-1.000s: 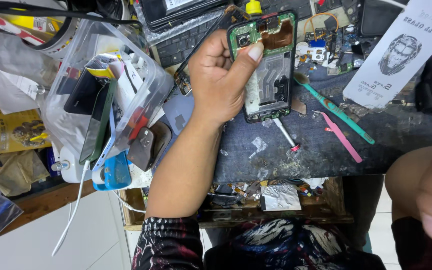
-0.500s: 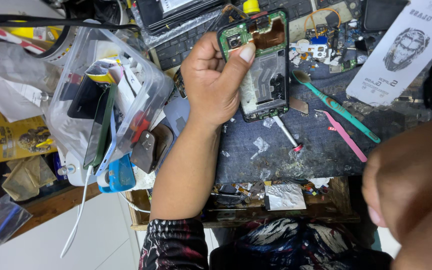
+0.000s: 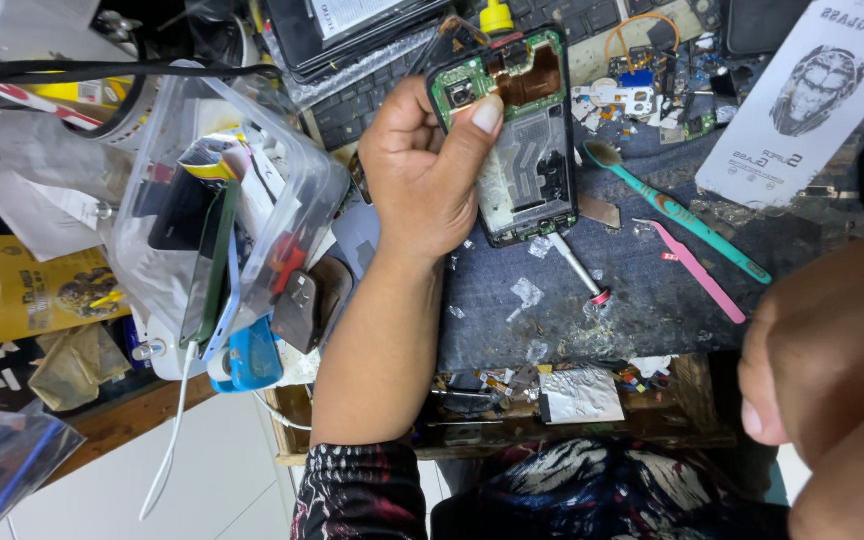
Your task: The person disassembles a mobile phone using a spudger and tweezers, prying open the internal casing and disconnecting internal wiring components.
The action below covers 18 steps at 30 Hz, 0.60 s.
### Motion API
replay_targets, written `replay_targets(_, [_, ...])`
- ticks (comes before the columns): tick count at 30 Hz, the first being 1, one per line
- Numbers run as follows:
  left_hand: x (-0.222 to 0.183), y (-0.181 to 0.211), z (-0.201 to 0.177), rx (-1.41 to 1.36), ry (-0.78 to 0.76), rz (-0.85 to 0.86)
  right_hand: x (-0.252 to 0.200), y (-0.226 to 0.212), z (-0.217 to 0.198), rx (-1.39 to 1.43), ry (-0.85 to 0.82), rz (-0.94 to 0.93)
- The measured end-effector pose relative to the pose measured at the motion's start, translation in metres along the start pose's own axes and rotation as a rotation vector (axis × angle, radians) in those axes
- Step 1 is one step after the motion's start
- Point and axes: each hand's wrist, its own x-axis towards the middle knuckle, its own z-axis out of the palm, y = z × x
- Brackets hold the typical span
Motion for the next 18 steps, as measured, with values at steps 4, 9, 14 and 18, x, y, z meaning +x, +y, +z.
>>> replay_targets(4, [0.003, 0.000, 0.002, -0.008, -0.005, 0.003, 0.002, 0.003, 0.006, -0.030, -0.014, -0.018])
replay_targets(9, [0.002, 0.002, 0.000, 0.008, 0.002, -0.045, 0.004, 0.003, 0.014, -0.043, -0.044, 0.011])
replay_targets(14, [0.000, 0.002, 0.002, 0.005, 0.005, -0.007, 0.012, 0.003, 0.025, -0.057, -0.105, 0.038])
replay_targets(18, [0.001, 0.001, 0.001, 0.056, 0.018, -0.027, 0.021, 0.008, 0.018, -0.198, -0.172, 0.147])
